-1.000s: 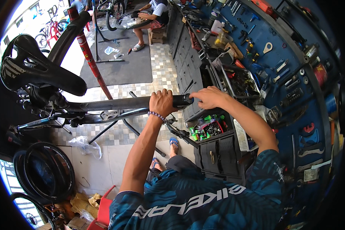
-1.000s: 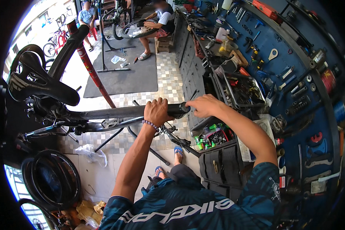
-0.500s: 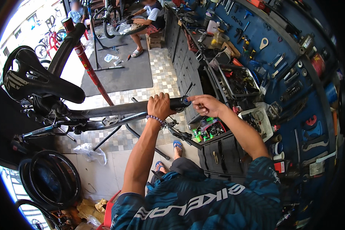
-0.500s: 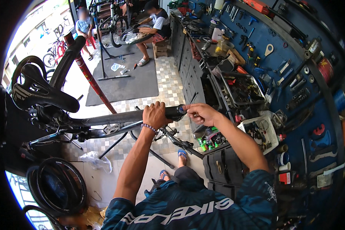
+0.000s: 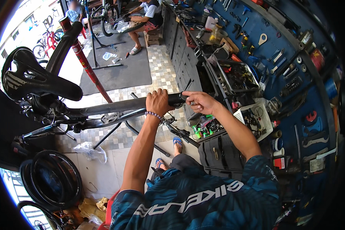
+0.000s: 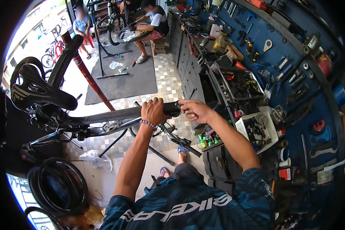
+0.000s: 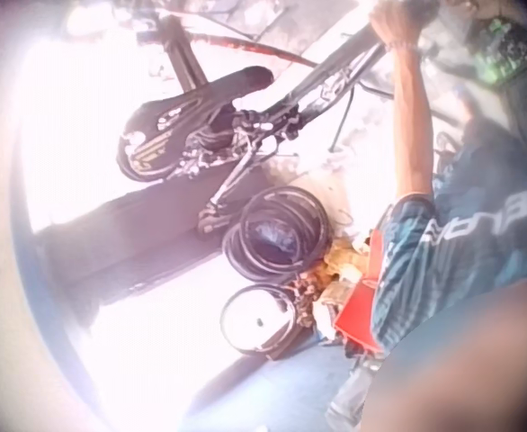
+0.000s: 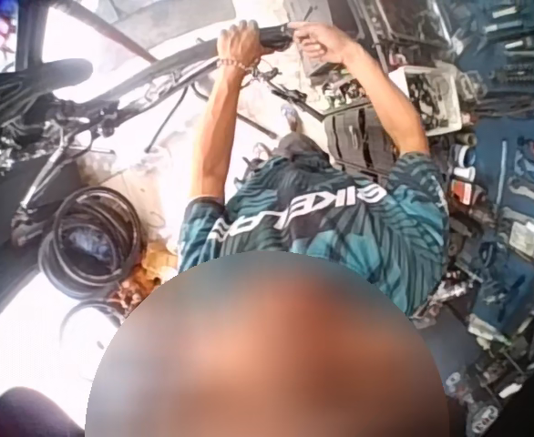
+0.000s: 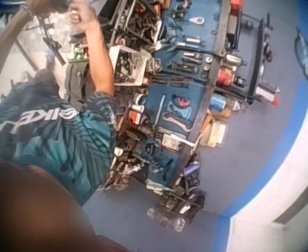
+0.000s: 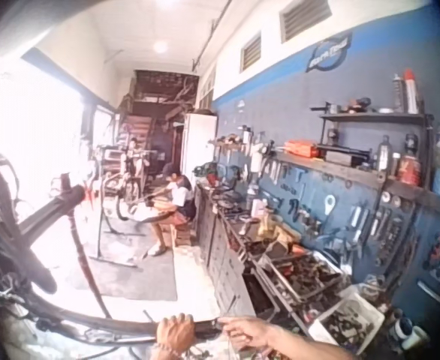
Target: The person removes the handlebar from the bicycle frame, wipes the steerer tube with a cloth, and then uses a hammer to tap a part into the head tube. The person also handles a small ring and a long metal rod during the process.
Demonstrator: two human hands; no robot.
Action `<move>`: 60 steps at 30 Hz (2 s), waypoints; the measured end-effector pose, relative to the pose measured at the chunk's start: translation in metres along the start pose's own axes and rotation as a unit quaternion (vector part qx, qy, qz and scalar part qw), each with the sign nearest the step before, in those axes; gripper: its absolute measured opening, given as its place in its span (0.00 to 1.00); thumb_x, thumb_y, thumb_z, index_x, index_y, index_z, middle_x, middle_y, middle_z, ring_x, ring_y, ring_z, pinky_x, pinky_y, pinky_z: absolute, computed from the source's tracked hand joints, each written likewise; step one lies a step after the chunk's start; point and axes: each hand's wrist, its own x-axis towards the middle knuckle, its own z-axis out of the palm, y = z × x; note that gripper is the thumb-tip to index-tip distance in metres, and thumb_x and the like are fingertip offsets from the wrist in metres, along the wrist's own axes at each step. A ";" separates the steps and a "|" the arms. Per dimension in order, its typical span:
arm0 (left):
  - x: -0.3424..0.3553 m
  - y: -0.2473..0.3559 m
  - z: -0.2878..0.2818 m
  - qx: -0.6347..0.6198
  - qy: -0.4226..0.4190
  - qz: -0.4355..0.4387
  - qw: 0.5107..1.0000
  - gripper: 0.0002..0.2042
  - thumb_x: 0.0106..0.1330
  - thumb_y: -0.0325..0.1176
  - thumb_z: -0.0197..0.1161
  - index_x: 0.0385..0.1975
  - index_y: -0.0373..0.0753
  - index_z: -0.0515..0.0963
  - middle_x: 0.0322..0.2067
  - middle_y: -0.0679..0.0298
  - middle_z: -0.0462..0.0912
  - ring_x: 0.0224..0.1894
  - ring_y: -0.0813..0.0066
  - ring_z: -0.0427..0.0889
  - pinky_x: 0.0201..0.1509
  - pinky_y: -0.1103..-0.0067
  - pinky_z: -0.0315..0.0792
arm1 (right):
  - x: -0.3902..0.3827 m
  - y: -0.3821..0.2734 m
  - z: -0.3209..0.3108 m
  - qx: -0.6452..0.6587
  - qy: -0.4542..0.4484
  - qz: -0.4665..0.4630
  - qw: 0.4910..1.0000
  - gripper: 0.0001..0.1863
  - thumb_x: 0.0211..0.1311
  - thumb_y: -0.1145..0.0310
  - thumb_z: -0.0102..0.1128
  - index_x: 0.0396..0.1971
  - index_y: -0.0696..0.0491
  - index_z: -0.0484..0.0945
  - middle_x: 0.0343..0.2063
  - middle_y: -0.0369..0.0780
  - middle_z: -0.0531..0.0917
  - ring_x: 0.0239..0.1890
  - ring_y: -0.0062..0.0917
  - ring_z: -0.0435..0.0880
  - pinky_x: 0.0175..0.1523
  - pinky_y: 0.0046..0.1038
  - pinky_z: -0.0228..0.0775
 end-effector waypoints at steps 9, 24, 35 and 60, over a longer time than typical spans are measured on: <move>0.000 -0.002 0.009 -0.010 0.026 0.003 1.000 0.34 0.41 0.58 0.86 0.42 0.41 0.80 0.42 0.59 0.87 0.45 0.57 0.89 0.49 0.63 0.79 | 0.001 -0.027 -0.012 -0.550 -0.012 -0.041 0.834 0.31 0.63 0.68 0.61 0.70 0.46 0.76 0.28 0.38 0.82 0.27 0.25 0.80 0.32 0.31 0.71; 0.001 0.001 0.004 -0.003 -0.002 -0.012 1.000 0.35 0.41 0.58 0.87 0.45 0.41 0.83 0.44 0.62 0.87 0.48 0.61 0.88 0.53 0.65 0.78 | -0.007 -0.068 0.004 -0.949 0.014 -0.212 0.232 0.31 0.63 0.69 0.63 0.64 0.24 0.81 0.55 0.39 0.79 0.47 0.32 0.88 0.40 0.36 0.82; 0.001 0.000 0.006 -0.006 0.006 -0.010 1.000 0.34 0.41 0.57 0.87 0.44 0.41 0.83 0.43 0.62 0.87 0.48 0.62 0.88 0.53 0.65 0.78 | -0.015 -0.054 0.010 -0.817 0.022 -0.086 0.570 0.29 0.61 0.64 0.58 0.65 0.38 0.82 0.49 0.46 0.83 0.50 0.42 0.88 0.56 0.42 0.78; -0.001 -0.001 0.007 -0.001 0.022 -0.003 1.000 0.35 0.40 0.57 0.87 0.45 0.41 0.83 0.44 0.61 0.88 0.47 0.61 0.88 0.53 0.65 0.78 | 0.002 -0.032 0.005 -0.322 0.081 0.069 0.941 0.33 0.66 0.69 0.62 0.71 0.59 0.71 0.30 0.30 0.75 0.21 0.13 0.65 0.22 0.21 0.56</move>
